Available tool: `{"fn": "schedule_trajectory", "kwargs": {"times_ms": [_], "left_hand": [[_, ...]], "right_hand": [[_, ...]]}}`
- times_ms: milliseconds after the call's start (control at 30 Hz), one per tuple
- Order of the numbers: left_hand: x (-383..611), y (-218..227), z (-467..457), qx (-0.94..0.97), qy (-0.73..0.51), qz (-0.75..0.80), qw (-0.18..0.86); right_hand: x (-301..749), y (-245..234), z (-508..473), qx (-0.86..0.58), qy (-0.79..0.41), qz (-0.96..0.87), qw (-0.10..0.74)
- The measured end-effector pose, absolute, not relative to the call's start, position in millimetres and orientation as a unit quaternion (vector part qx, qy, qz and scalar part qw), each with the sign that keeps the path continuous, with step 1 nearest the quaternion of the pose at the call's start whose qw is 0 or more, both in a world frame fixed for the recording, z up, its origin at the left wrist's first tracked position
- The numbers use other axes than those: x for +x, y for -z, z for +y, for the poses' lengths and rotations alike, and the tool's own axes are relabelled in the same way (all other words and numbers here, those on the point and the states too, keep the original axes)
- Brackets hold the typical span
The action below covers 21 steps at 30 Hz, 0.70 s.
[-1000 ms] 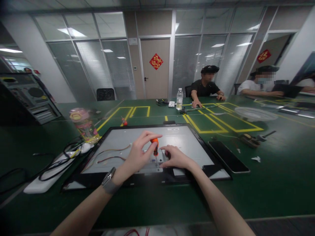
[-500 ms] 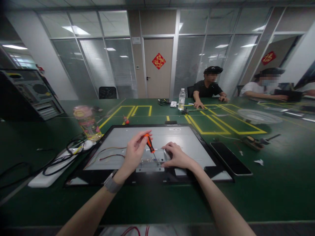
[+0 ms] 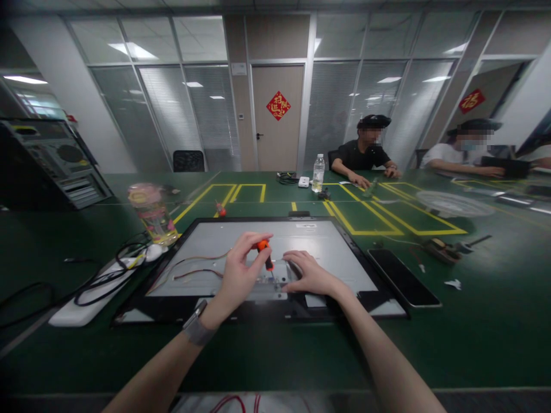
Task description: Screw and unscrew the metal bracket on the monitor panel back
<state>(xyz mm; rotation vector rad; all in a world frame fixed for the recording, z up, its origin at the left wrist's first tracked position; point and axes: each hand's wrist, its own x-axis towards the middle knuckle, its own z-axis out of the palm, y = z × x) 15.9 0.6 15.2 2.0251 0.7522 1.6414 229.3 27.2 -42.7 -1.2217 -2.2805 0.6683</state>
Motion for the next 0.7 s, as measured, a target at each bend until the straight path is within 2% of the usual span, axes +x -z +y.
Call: {"fn": "schedule_trajectory", "kwargs": {"times_ms": [200,700], "left_hand": [[16.8,-17.2,-2.9,0.713,-0.614,0.294,0.168],[16.5,-10.8,-5.8,0.738,-0.588,0.279,0.18]], "right_hand": [[228.3,40.1,25.8,-0.447,-0.249,-0.829,0.228],[230.2,44.1,28.2,-0.449,-0.246,-0.831,0.219]]}}
